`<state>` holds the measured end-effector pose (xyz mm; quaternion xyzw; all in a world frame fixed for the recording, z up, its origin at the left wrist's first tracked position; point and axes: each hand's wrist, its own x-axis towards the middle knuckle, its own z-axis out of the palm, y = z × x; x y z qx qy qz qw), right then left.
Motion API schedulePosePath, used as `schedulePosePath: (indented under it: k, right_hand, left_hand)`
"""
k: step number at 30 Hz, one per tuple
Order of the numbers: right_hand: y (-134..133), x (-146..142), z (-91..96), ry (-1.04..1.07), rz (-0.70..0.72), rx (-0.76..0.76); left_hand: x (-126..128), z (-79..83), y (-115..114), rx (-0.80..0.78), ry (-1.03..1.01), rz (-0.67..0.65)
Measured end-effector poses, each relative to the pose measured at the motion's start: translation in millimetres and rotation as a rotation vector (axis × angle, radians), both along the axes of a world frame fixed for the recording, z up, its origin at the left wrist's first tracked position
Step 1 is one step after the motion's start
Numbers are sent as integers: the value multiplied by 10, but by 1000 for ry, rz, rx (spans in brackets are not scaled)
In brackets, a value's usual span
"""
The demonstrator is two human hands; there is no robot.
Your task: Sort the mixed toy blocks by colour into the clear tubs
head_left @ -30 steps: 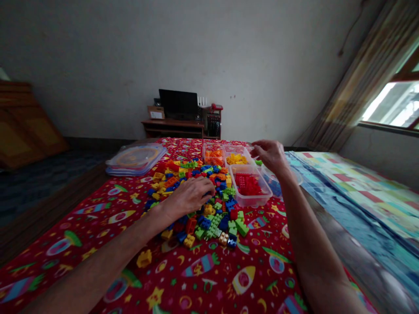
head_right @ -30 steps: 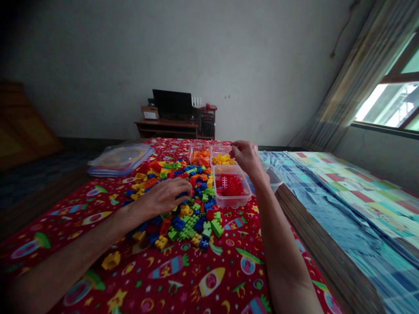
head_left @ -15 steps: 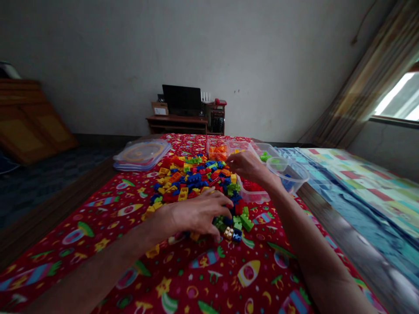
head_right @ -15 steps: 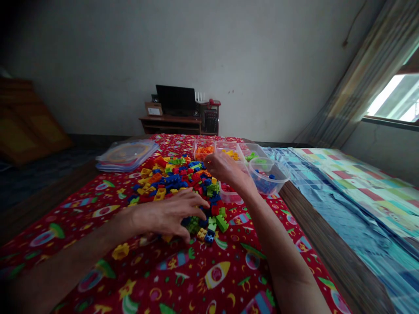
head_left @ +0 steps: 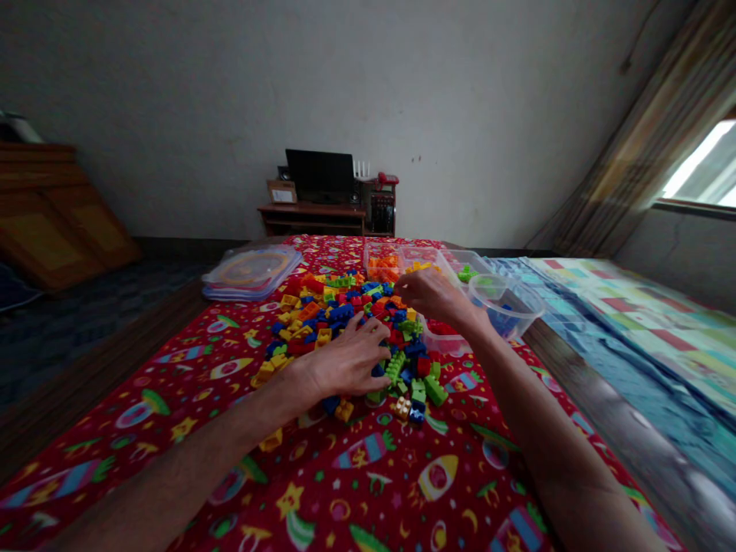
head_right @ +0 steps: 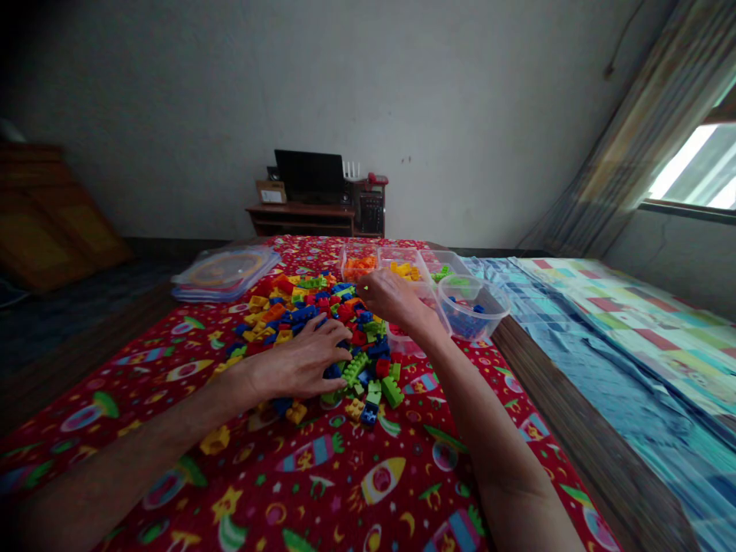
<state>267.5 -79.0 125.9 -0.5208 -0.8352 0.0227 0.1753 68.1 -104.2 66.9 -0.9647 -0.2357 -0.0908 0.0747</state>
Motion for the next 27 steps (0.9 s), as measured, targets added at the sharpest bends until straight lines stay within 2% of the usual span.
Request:
schedulePosePath:
  k: [3,6,12,16,22,24,27]
  right_hand:
    - [4,-9,-22,-2,6,26]
    - [13,-12,-51,-20,11,54]
    - [46,-7,-88,-38,45,55]
    - [15,-5,-49,-35,36,2]
    - [-14,-27,-13,-26,152,-226]
    - [19,-59,-52,-30,251,-270]
    - [66,-140,-129,-39,370,-303]
  left_hand:
    - [80,-47,-47,18,14,-4]
    - [140,-79,-53,-40,18,33]
    - [165,-152,-24,-153,-124,255]
    - [165,-93,10,-143,-188,299]
    - [-19,166,291,-231,-275,300]
    - [-94,183,422,-219,-305,310]
    - [-158,116,584,-155,-343,352]
